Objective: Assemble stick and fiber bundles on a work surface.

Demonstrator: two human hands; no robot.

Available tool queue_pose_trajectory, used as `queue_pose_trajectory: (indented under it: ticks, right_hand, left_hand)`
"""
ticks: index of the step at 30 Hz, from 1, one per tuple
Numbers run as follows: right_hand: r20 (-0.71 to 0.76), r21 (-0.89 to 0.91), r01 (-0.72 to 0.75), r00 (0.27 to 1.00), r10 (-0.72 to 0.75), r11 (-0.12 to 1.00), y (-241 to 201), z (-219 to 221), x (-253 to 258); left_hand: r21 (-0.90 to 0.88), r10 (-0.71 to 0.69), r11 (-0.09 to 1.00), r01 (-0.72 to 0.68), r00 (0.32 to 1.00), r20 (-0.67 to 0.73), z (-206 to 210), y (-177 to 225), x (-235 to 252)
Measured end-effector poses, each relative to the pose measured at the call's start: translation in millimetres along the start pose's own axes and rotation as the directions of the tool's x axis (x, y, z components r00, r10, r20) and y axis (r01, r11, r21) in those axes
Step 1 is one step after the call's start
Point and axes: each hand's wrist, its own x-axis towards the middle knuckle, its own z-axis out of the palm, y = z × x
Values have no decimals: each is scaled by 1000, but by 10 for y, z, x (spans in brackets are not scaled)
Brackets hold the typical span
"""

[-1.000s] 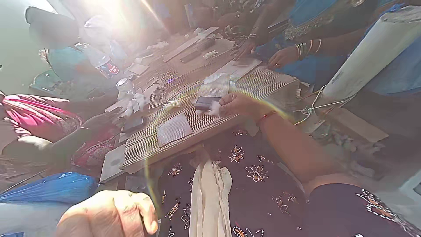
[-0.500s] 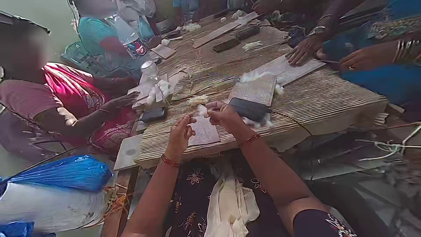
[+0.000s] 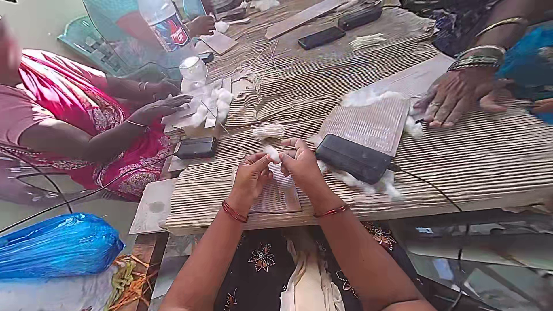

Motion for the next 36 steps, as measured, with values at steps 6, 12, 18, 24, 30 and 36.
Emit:
queue_pose_trajectory:
  ticks: [6,12,18,24,30,36]
  right_hand:
    - [23,-227,17,1000,-12,974,69,31,-100]
    - [-95,-234,108,986,-133,966,125,-18,-124]
    - [-51,-173,64,996,-74,983,160,-70,-47]
    - [-110,-59,-50,993,43,997,106,-68,-51]
    - [-62,-104,15,998,-21,994,154,-67,-65]
    - [-78,-62,-58,996,53,996,94,-76,-152]
  left_hand:
    - [14,12,1000,-11,999,-50,2,-56,6]
    - [61,49,997,-45,997,-64,-13,-61,16]
    - [142,98,984,-105,994,49,-68,-100,19]
    - [108,86,990,-89,996,31,-38,-89,31]
    - [134,89,986,-99,993,78,-66,-104,23]
    - [134,40,990,-47,998,56,-58,-98,19]
